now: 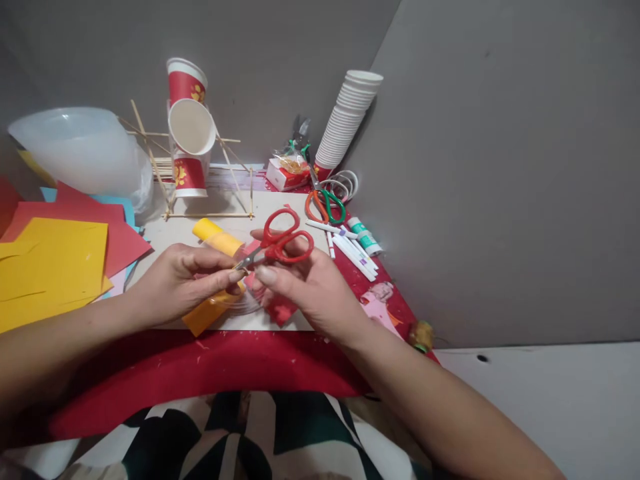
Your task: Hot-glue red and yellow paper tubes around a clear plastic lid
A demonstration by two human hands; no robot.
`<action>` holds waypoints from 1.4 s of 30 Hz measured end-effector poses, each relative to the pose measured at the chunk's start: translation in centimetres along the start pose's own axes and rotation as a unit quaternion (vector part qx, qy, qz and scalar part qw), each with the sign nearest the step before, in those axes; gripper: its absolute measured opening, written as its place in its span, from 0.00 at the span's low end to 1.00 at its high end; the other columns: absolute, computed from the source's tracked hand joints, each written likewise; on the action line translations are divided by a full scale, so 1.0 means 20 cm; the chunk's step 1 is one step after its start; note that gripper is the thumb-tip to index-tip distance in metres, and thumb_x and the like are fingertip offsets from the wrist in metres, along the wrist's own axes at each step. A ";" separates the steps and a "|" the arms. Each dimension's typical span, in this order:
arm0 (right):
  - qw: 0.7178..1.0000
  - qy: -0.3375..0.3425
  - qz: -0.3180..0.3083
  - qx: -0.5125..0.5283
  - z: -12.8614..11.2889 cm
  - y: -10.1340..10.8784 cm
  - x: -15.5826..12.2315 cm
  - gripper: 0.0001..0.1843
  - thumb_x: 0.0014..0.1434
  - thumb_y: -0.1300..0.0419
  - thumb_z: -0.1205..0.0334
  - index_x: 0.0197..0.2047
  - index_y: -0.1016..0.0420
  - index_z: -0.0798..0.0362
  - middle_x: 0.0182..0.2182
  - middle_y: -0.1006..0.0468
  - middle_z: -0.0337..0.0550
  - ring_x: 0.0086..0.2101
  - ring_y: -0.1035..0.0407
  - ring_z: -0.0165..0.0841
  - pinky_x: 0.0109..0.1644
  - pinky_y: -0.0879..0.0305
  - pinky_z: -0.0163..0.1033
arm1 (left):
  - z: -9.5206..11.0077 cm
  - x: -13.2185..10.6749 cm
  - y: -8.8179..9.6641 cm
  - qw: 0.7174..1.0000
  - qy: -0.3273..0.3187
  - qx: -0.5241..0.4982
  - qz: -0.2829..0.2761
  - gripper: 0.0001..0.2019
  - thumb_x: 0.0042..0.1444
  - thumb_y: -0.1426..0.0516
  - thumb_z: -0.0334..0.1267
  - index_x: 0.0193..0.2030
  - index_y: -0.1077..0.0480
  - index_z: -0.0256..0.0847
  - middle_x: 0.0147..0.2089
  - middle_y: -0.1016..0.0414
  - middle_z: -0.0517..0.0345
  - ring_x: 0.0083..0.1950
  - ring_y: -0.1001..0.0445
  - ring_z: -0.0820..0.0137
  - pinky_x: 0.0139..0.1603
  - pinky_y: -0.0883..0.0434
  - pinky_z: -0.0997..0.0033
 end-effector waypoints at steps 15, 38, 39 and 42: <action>0.997 0.035 0.000 -0.062 -0.05 -0.01 0.07 0.08 0.59 0.27 0.54 0.39 0.15 0.48 0.27 0.18 0.35 0.27 0.24 0.28 0.32 0.26 0.33 | 0.01 0.07 0.03 0.952 0.135 -0.228 -0.155 0.05 0.60 0.34 0.34 0.36 0.15 0.37 0.36 0.14 0.48 0.34 0.17 0.66 0.40 0.20 0.71; 0.995 -0.043 -0.056 -0.075 -0.03 0.01 0.19 0.11 0.56 0.25 0.53 0.32 0.18 0.51 0.21 0.22 0.35 0.23 0.27 0.29 0.26 0.27 0.33 | -0.12 0.10 0.06 0.924 0.188 -0.306 -0.130 0.05 0.54 0.30 0.32 0.30 0.20 0.36 0.30 0.17 0.52 0.29 0.19 0.71 0.35 0.21 0.74; 0.994 -0.035 -0.059 -0.082 -0.04 0.01 0.18 0.11 0.57 0.25 0.54 0.33 0.18 0.51 0.21 0.23 0.35 0.22 0.27 0.29 0.26 0.28 0.33 | -0.12 0.10 0.06 0.925 0.184 -0.306 -0.129 0.05 0.54 0.31 0.31 0.30 0.21 0.36 0.29 0.17 0.53 0.29 0.20 0.71 0.35 0.22 0.74; 0.991 -0.017 -0.078 -0.107 -0.05 0.01 0.18 0.11 0.58 0.26 0.52 0.35 0.17 0.50 0.22 0.23 0.35 0.22 0.28 0.28 0.26 0.28 0.34 | -0.12 0.10 0.05 0.940 0.148 -0.284 -0.113 0.05 0.58 0.35 0.31 0.31 0.23 0.36 0.29 0.18 0.54 0.28 0.21 0.71 0.34 0.23 0.72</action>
Point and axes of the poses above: each hand's wrist, its own x-axis towards the middle knuckle, its own y-axis out of the back of the hand, z = x × y, the point moved 2 cm from there along x, towards the middle knuckle
